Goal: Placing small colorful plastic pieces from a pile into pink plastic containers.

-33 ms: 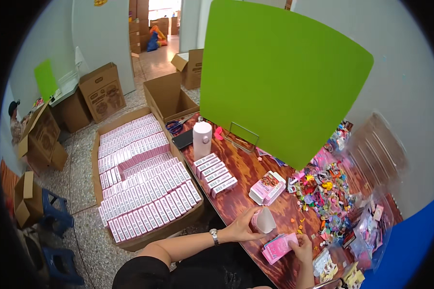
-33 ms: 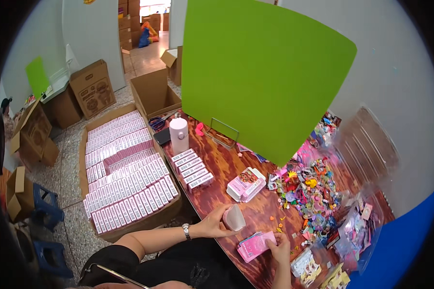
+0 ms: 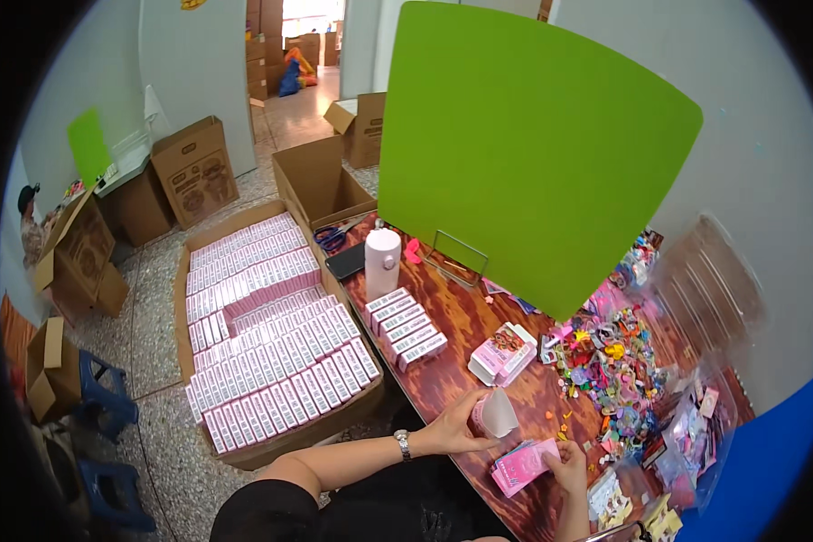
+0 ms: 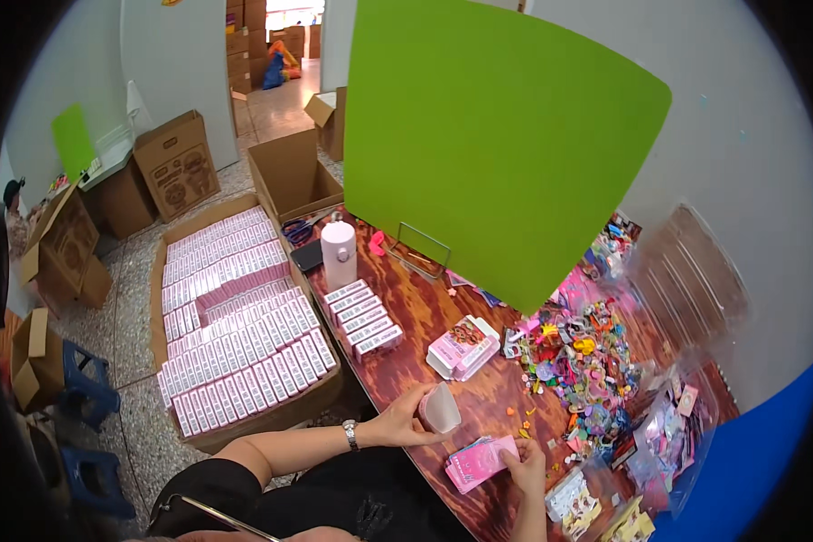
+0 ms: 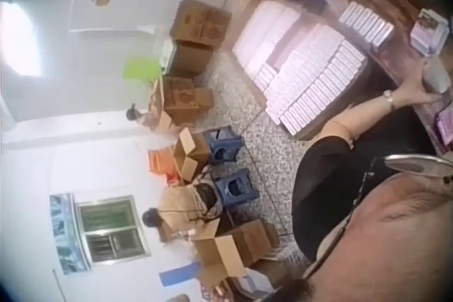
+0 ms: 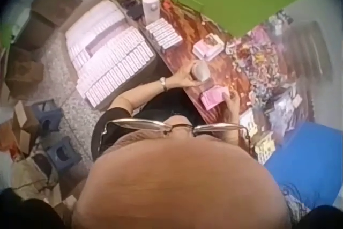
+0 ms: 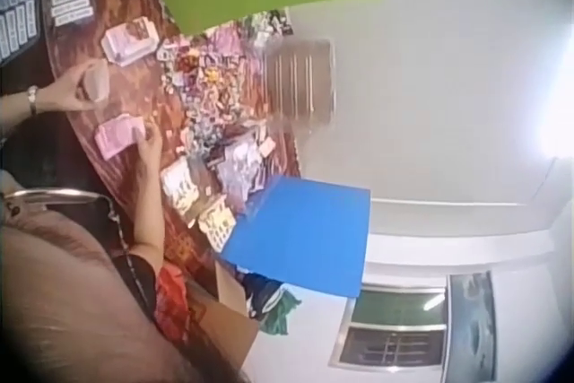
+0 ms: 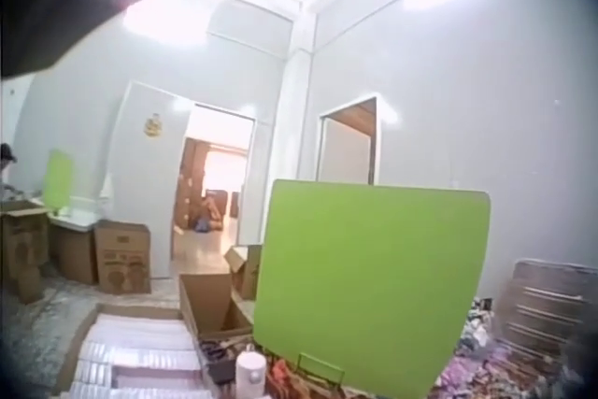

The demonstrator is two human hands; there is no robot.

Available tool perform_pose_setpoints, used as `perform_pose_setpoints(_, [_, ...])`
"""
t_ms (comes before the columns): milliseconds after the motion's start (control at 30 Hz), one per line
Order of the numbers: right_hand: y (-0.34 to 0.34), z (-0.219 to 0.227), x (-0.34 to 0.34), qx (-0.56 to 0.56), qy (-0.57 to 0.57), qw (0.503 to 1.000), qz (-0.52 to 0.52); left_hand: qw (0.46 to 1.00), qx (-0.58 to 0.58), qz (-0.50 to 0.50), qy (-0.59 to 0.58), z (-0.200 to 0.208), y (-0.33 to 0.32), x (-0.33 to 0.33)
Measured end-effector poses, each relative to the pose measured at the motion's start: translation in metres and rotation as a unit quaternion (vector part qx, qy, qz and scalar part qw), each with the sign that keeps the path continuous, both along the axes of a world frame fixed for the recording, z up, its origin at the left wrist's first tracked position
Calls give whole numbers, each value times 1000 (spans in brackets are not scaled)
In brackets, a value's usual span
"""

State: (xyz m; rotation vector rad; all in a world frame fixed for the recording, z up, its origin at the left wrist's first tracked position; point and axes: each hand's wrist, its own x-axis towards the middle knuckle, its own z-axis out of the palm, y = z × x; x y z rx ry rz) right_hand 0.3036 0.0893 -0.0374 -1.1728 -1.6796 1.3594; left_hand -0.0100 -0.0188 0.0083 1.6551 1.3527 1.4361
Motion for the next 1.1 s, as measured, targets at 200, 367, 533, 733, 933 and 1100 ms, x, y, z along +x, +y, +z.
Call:
perform_pose_setpoints(200, [9,6,8,-90,-2,996,-23,998,-42,20,-38,6,-1,-2])
perform_pose_setpoints(367, [2,37,10,-37,-8,998,-40,998,-35,24,-44,-2,4,-3])
perform_pose_setpoints(533, [-21,110,-32,86,90,991,-49,998,-24,63,-17,3,4,-7])
perform_pose_setpoints(733, [-40,129,-86,250,48,964,-75,999,-8,45,28,9,11,2])
perform_pose_setpoints(933, [-47,156,-111,393,-64,917,2,991,40,92,89,4,5,-4])
perform_pose_setpoints(1100, [-43,156,-111,447,-88,890,23,990,33,100,94,1,1,-4])
